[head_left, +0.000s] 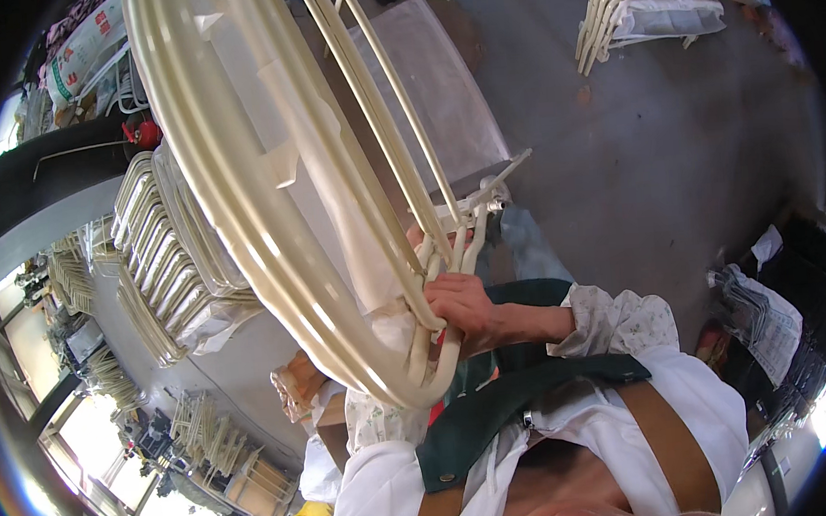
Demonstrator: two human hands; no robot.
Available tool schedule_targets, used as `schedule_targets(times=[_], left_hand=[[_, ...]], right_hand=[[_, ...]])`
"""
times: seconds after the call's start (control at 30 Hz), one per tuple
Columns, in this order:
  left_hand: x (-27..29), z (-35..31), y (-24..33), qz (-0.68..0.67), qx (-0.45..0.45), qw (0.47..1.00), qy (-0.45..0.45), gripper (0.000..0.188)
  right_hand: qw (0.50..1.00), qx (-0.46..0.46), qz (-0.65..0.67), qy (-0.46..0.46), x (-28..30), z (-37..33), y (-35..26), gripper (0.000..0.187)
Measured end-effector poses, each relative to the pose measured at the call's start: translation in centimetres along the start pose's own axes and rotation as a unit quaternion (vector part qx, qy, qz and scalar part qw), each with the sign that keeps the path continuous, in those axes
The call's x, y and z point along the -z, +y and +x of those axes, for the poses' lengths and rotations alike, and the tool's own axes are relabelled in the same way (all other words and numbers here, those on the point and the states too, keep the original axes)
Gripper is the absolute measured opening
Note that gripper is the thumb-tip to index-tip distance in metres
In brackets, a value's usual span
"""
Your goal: The person assembles a white baby bassinet frame by hand, unfolding the structure, inserting and securing the legs, and attaching the base plate. The person repeats this process for multiple units in a workshop setting.
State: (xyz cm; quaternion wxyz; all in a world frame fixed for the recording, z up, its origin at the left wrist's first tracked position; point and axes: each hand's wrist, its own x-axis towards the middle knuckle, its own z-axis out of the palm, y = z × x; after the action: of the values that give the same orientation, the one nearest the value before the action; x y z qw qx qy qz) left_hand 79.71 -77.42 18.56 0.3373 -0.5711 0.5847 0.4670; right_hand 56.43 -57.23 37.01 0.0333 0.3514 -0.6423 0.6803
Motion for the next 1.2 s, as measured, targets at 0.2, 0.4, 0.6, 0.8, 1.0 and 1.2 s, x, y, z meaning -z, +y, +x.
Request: schedule_targets(times=[0.2,0.4,0.6,0.8,1.0,1.2], left_hand=[[-1.0,-5.3,-3.8,0.028,0.054,0.998,-0.022,0.017],[-7.2,-7.6,-0.2,-0.009,0.025,0.996,-0.086,0.016],[-12.5,-8.5,7.9,-0.054,-0.034,0.985,-0.157,0.015],[-12.4,-7.7,11.7,-0.071,-0.045,0.981,-0.173,0.015],[-11.4,-6.1,13.3,-0.071,-0.026,0.981,-0.177,0.015],[-11.1,-1.5,15.4,-0.051,-0.011,0.979,-0.199,0.014]], right_hand=[[0.990,-0.065,0.105,-0.072,3.2,-1.2,-3.3,0.033],[0.893,-0.323,0.312,0.039,8.9,-2.3,-3.6,0.038],[0.790,-0.578,0.192,0.074,9.2,-23.7,16.2,0.040],[0.741,-0.489,0.459,-0.034,16.9,-6.9,4.1,0.035],[0.668,-0.657,0.346,-0.036,16.0,-4.7,6.9,0.026],[0.624,-0.692,0.363,-0.006,16.7,-8.1,11.2,0.022]])
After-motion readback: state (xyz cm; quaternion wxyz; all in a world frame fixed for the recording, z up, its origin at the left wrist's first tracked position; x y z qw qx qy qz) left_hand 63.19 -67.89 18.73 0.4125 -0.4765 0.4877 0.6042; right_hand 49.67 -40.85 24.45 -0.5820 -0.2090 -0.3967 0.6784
